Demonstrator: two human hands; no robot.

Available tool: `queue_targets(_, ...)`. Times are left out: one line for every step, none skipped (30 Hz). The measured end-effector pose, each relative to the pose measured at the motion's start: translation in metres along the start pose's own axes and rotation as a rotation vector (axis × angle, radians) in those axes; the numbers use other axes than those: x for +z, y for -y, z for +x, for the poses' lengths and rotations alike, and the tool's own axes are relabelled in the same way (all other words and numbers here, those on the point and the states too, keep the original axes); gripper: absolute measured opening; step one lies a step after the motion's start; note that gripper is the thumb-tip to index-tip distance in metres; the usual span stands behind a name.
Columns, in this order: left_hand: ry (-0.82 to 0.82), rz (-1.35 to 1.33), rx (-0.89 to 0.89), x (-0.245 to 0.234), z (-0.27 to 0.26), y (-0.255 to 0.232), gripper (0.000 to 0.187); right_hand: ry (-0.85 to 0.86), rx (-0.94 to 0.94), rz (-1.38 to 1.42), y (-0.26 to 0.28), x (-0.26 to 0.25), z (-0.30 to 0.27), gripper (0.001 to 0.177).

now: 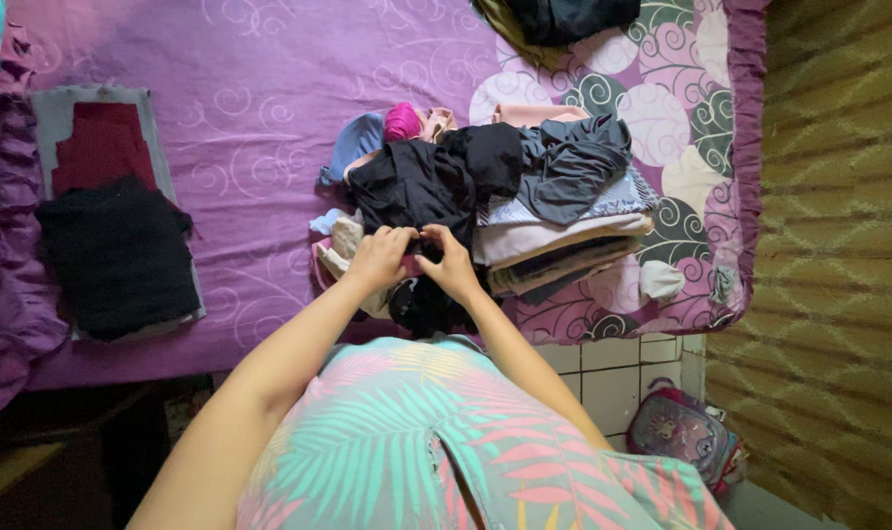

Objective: The person folds several pieces of clothing including shirts, bras, and underwear by hand and organizes them into separate stacks on a bed.

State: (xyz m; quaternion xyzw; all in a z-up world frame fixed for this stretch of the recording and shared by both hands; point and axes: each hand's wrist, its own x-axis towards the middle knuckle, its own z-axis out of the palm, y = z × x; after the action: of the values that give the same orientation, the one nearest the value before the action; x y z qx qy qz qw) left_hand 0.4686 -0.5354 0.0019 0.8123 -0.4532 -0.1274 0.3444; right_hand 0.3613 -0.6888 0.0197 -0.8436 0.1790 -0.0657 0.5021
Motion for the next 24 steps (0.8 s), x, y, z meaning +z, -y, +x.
queue_targets(0.001,-0.002,-0.001,0.006,-0.001,0.006,0.052,0.012,-0.01,0.026,-0.003,-0.001,-0.007,0.051)
queue_targets(0.027,-0.047,0.003,0.014,-0.001,0.015,0.051,0.023,-0.02,0.051,-0.007,-0.002,-0.011,0.052)
queue_targets(0.055,-0.091,0.007,0.022,-0.003,0.028,0.05,0.023,-0.016,0.052,-0.011,-0.004,-0.013,0.052)
queue_targets(0.057,-0.093,0.006,0.03,0.0,0.042,0.05,-0.01,-0.141,-0.09,-0.014,-0.006,-0.015,0.051)
queue_targets(0.146,-0.127,0.045,0.038,0.007,0.059,0.047,-0.044,-0.269,-0.231,-0.016,-0.006,-0.015,0.051)
queue_targets(0.234,-0.16,0.084,0.045,0.013,0.072,0.049,-0.047,-0.27,-0.231,-0.017,-0.006,-0.016,0.051)
queue_targets(0.231,-0.156,0.086,0.049,0.02,0.081,0.049,-0.041,-0.271,-0.312,-0.016,-0.007,-0.013,0.047)
queue_targets(0.303,-0.079,0.094,0.048,0.027,0.085,0.049,-0.036,-0.272,-0.393,-0.013,-0.009,-0.012,0.044)
queue_targets(0.372,0.0,0.1,0.042,0.034,0.086,0.05,-0.039,-0.28,-0.393,-0.01,-0.011,-0.008,0.044)
queue_targets(0.366,0.005,0.101,0.032,0.04,0.082,0.05,0.003,-0.253,-0.43,-0.006,-0.014,-0.004,0.039)
queue_targets(0.406,0.014,0.132,0.018,0.048,0.075,0.043,0.045,-0.228,-0.467,0.0,-0.017,0.001,0.035)
queue_targets(0.446,0.023,0.163,0.001,0.055,0.066,0.037,0.043,-0.237,-0.467,0.008,-0.021,0.006,0.035)
queue_targets(0.439,0.027,0.163,-0.018,0.063,0.054,0.037,0.089,-0.202,-0.44,0.016,-0.027,0.01,0.035)
queue_targets(0.45,0.034,0.174,-0.037,0.07,0.043,0.029,0.136,-0.167,-0.414,0.027,-0.034,0.015,0.035)
queue_targets(0.463,0.039,0.185,-0.055,0.076,0.029,0.021,0.136,-0.171,-0.416,0.038,-0.043,0.018,0.035)
queue_targets(0.458,0.04,0.186,-0.072,0.081,0.014,0.021,0.183,-0.192,-0.305,0.052,-0.052,0.021,0.036)
queue_targets(0.407,0.083,0.242,-0.09,0.087,0.0,0.021,0.226,-0.214,-0.194,0.068,-0.063,0.024,0.038)
queue_targets(0.357,0.127,0.297,-0.108,0.092,-0.015,0.023,0.222,-0.22,-0.197,0.086,-0.076,0.024,0.038)
queue_targets(0.353,0.13,0.301,-0.126,0.093,-0.03,0.023,0.252,-0.348,-0.169,0.104,-0.09,0.022,0.039)
queue_targets(0.253,0.12,0.403,-0.144,0.092,-0.045,0.021,0.282,-0.477,-0.141,0.124,-0.102,0.021,0.041)
queue_targets(0.155,0.107,0.504,-0.16,0.09,-0.061,0.021,0.28,-0.478,-0.143,0.143,-0.112,0.017,0.041)
queue_targets(0.153,0.107,0.507,-0.175,0.088,-0.076,0.021,0.293,-0.531,-0.154,0.161,-0.122,0.012,0.04)
queue_targets(0.054,0.144,0.558,-0.19,0.085,-0.09,0.018,0.307,-0.586,-0.165,0.178,-0.13,0.009,0.04)
queue_targets(-0.046,0.18,0.607,-0.204,0.082,-0.104,0.017,0.304,-0.588,-0.168,0.191,-0.138,0.006,0.04)
